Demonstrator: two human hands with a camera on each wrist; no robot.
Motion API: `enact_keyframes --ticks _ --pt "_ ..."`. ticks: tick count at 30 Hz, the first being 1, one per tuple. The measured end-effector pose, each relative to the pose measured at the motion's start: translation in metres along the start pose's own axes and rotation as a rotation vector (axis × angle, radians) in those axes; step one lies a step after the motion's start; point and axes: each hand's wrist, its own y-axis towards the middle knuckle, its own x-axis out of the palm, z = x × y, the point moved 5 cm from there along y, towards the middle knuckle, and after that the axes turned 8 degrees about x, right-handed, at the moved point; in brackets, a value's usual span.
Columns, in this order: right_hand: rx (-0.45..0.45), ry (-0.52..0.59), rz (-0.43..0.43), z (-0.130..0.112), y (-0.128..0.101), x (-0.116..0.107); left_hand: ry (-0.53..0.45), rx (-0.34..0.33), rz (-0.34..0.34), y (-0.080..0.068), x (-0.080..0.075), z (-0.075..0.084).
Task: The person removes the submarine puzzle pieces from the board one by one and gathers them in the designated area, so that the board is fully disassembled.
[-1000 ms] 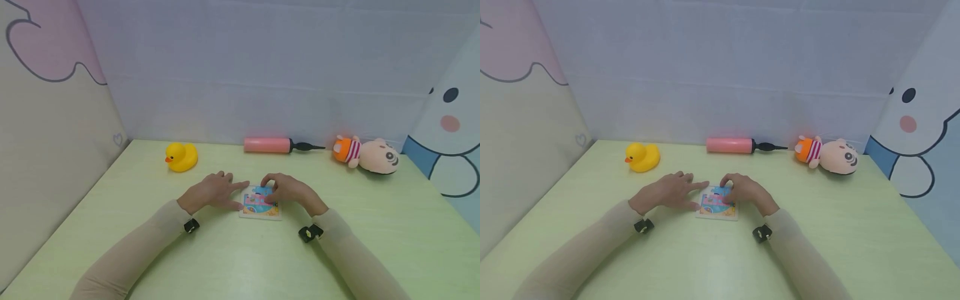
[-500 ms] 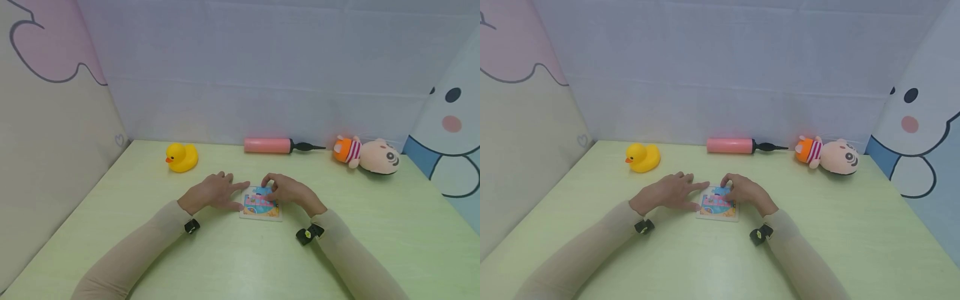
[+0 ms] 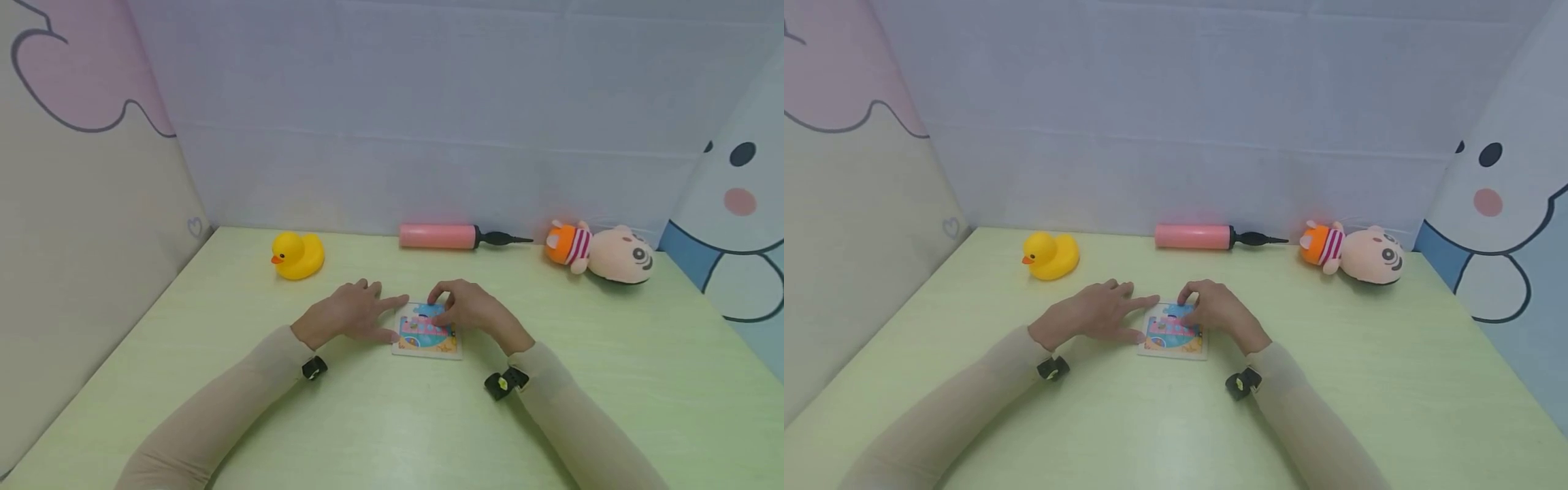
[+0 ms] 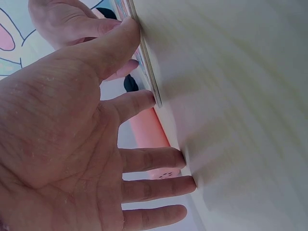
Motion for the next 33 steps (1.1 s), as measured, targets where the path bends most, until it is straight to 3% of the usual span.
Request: enact_keyframes --ticks 15,22,28,33 --pt "-0.011 0.012 0.027 0.0008 -0.0011 -0.0035 0.010 -0.007 -0.004 0.0008 -0.0003 -0.0001" --pt "-0.031 -0.033 0.052 -0.0033 -0.0029 -0.0009 -0.008 -0.017 -0.017 -0.0020 -0.0001 0.0003" --pt "-0.019 -0.008 0.018 -0.0006 -0.0019 0.0004 -0.002 -0.010 -0.009 -0.0022 -0.0006 0.0022" --pt "-0.063 0.017 -0.046 -0.0003 0.0003 0.0036 -0.010 -0.013 -0.007 -0.0032 -0.0007 0.0018"
